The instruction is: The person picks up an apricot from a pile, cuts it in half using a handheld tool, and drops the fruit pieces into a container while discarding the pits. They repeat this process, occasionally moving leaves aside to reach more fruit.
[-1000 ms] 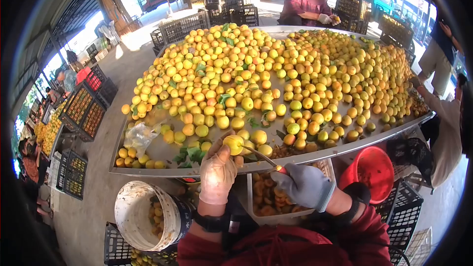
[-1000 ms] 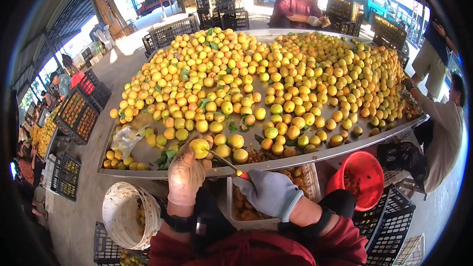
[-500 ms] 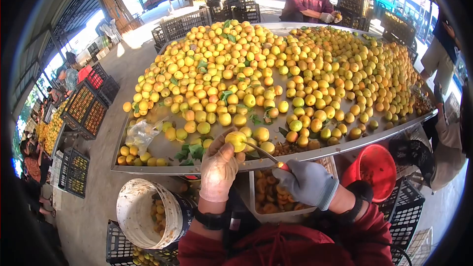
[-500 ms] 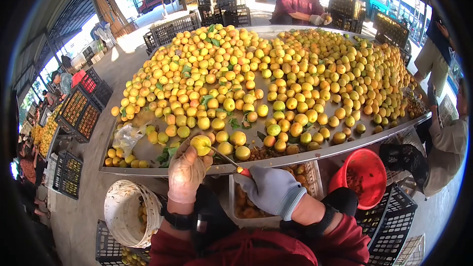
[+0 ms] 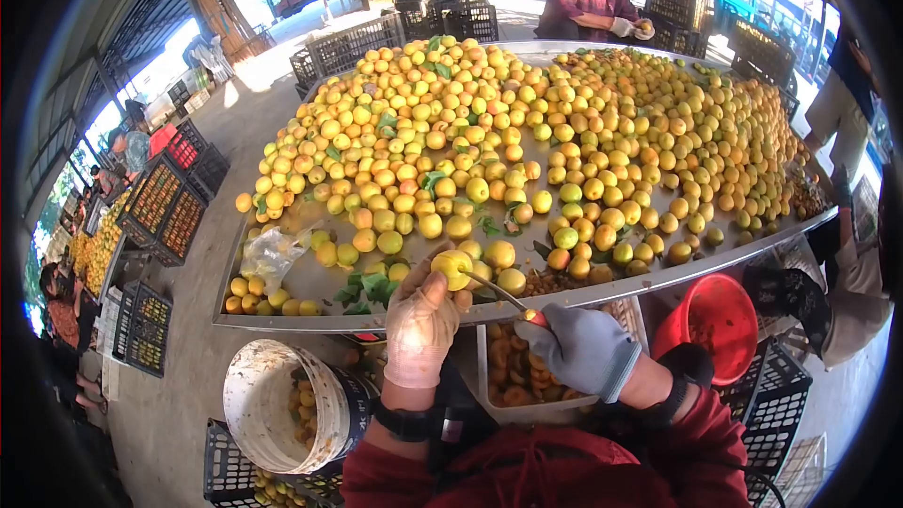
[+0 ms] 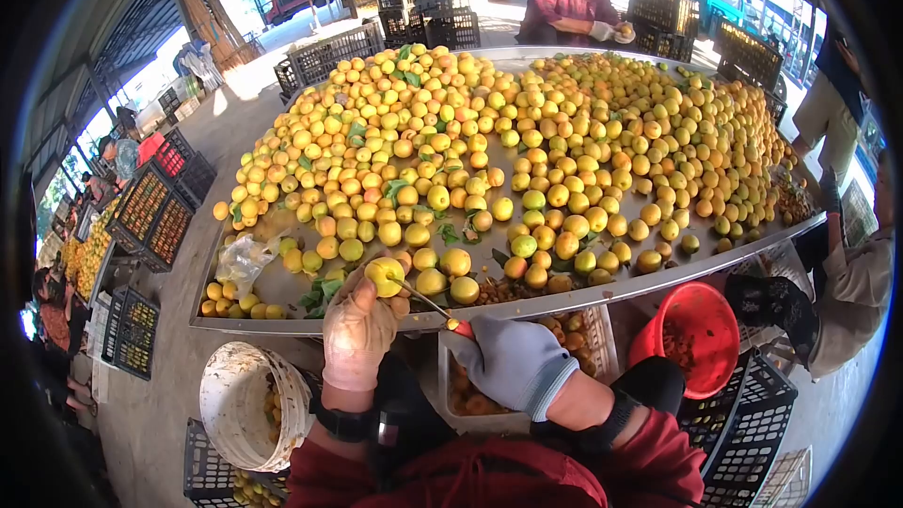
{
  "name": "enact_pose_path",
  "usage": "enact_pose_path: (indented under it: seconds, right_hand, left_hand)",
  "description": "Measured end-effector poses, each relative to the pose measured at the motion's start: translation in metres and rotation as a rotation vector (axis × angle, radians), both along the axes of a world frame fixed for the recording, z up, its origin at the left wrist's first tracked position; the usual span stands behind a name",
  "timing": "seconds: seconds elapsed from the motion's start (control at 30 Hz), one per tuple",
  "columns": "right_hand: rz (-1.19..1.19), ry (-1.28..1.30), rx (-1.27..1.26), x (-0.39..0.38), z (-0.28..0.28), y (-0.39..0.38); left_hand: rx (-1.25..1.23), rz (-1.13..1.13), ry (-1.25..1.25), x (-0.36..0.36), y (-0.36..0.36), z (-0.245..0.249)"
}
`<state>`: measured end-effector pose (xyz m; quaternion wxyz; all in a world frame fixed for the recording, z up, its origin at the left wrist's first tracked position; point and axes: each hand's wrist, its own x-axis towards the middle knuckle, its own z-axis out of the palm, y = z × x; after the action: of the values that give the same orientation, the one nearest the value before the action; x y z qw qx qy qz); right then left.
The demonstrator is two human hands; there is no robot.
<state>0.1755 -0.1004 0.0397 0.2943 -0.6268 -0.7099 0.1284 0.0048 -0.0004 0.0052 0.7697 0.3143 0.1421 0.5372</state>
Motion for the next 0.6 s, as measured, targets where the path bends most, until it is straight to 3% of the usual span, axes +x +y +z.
enact_pose_path:
  seconds: [0.37, 0.43, 0.6]
  right_hand:
    - [-0.032, 0.056, -0.048, -0.01, -0.03, 0.005]
    - [0.068, 0.219, -0.011, -0.003, -0.033, 0.004]
    - [0.102, 0.239, 0.0, 0.006, -0.026, 0.0]
  left_hand:
    - [-0.087, -0.051, -0.151, 0.001, 0.002, -0.009]
    - [0.011, 0.03, -0.01, -0.002, 0.002, -0.01]
    - [0.172, 0.149, 0.134, -0.005, 0.008, -0.015]
